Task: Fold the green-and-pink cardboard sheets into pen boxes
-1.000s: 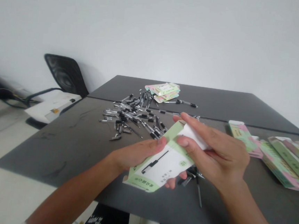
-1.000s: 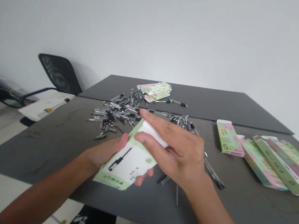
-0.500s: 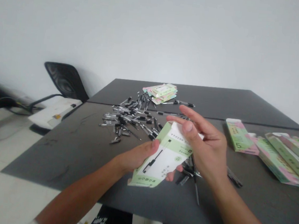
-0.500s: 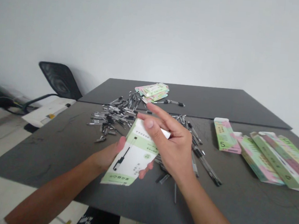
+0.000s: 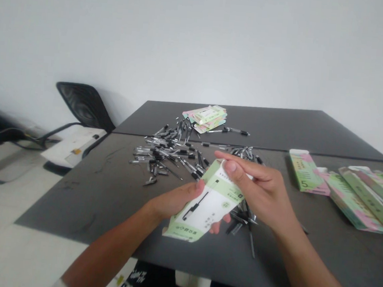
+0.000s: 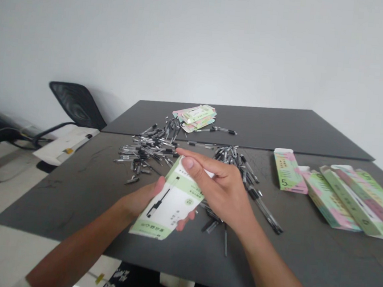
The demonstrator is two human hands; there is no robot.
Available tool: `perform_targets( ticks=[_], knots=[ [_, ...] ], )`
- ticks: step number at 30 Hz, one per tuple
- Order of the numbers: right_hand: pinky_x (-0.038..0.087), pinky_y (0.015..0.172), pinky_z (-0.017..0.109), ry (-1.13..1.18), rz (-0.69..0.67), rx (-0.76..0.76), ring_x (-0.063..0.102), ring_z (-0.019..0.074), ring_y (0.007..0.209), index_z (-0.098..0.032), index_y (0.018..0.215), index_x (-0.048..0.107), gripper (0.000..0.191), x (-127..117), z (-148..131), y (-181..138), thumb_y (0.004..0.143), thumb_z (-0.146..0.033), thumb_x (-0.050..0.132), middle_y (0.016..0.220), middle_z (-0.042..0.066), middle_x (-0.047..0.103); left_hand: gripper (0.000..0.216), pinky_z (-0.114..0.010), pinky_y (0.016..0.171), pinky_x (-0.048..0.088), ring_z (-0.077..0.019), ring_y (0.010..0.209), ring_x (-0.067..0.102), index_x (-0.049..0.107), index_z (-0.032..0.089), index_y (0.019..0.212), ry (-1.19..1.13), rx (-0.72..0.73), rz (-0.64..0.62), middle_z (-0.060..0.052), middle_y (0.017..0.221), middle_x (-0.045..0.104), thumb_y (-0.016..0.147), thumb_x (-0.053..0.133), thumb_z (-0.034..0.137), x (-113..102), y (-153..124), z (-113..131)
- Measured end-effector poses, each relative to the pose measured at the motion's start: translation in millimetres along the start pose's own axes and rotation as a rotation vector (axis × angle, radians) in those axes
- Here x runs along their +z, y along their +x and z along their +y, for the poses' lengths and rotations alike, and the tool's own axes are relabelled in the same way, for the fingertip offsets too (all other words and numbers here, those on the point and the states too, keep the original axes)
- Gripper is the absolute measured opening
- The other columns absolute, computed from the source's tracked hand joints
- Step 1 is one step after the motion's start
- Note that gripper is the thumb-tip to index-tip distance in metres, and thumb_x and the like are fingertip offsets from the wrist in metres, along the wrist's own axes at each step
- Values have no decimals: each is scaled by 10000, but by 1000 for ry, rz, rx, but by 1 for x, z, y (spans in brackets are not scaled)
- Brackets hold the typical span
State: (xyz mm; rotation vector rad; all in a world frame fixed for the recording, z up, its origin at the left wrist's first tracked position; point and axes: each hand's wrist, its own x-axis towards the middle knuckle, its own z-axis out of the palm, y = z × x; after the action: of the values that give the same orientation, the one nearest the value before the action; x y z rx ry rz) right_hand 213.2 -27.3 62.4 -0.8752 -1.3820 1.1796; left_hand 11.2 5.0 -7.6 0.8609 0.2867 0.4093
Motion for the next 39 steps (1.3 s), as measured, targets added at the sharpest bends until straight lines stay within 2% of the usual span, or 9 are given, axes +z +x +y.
perform_targets(
  ticks=[6, 11, 14, 19, 24, 27, 31, 35, 39],
  knots=[
    [578, 396, 225, -107, 105, 31, 737, 164, 484, -276, 1207, 875, 356, -4, 1, 4, 1005, -540, 746, 760, 6, 842, 928, -262, 605, 593, -226, 752, 779, 778, 70, 1200, -59, -41, -22, -181, 1040, 808, 776, 744, 895, -1, 0, -1],
    [566, 426, 210, -195, 65, -8, 750, 158, 530, -284, 1236, 864, 326, -11, 6, 1, 1018, -495, 744, 777, 6, 851, 931, -285, 655, 617, -233, 764, 784, 774, 81, 1212, -143, -82, -59, -179, 1055, 808, 811, 682, 916, -4, -1, -3],
    [541, 437, 197, -271, 52, -101, 741, 143, 540, -303, 1241, 860, 273, -14, 9, -1, 1042, -431, 723, 812, 13, 864, 922, -291, 665, 616, -233, 769, 780, 771, 83, 1225, -155, -81, -76, -189, 1071, 809, 833, 664, 911, -5, -2, -3],
    [474, 421, 171, -425, 12, -363, 695, 97, 511, -288, 1272, 842, 260, -15, 3, -1, 1062, -299, 690, 964, 44, 886, 945, -293, 675, 617, -233, 773, 781, 783, 82, 1208, -169, -116, -135, -186, 1064, 808, 791, 693, 925, -5, -4, -3],
    [605, 557, 181, -545, -38, -528, 808, 128, 694, -296, 1426, 758, 469, -9, -6, -2, 963, -221, 781, 1164, 54, 871, 941, -313, 667, 610, -243, 756, 770, 771, 97, 1220, -180, -93, -135, -184, 1043, 799, 785, 694, 929, -4, -2, -1],
    [665, 607, 227, -585, 105, -452, 826, 163, 712, -330, 1407, 769, 508, -5, -4, -6, 919, -209, 840, 1161, 33, 872, 952, -311, 670, 592, -236, 750, 757, 760, 101, 1232, -164, -65, -103, -186, 1038, 795, 779, 694, 935, -3, -4, 3],
    [677, 610, 226, -454, 315, -315, 833, 166, 708, -401, 1248, 839, 368, -6, -1, -9, 922, -232, 864, 1031, -15, 886, 953, -299, 667, 579, -236, 772, 755, 759, 94, 1243, -156, -4, -35, -192, 1057, 799, 783, 705, 927, -2, -10, 11],
    [648, 558, 174, -366, 310, -249, 823, 146, 664, -390, 1049, 890, 188, -9, -6, -5, 912, -262, 884, 873, -32, 877, 938, -276, 642, 586, -223, 756, 763, 776, 98, 1220, -124, 9, -55, -169, 1042, 807, 758, 744, 913, -2, -11, 15],
    [687, 603, 216, -373, 254, -289, 840, 165, 716, -378, 1076, 886, 202, -10, -8, -5, 929, -241, 864, 951, -18, 884, 945, -279, 644, 599, -227, 747, 766, 781, 101, 1213, -101, 3, -36, -172, 1034, 816, 741, 753, 919, -2, -10, 15]
  ],
)
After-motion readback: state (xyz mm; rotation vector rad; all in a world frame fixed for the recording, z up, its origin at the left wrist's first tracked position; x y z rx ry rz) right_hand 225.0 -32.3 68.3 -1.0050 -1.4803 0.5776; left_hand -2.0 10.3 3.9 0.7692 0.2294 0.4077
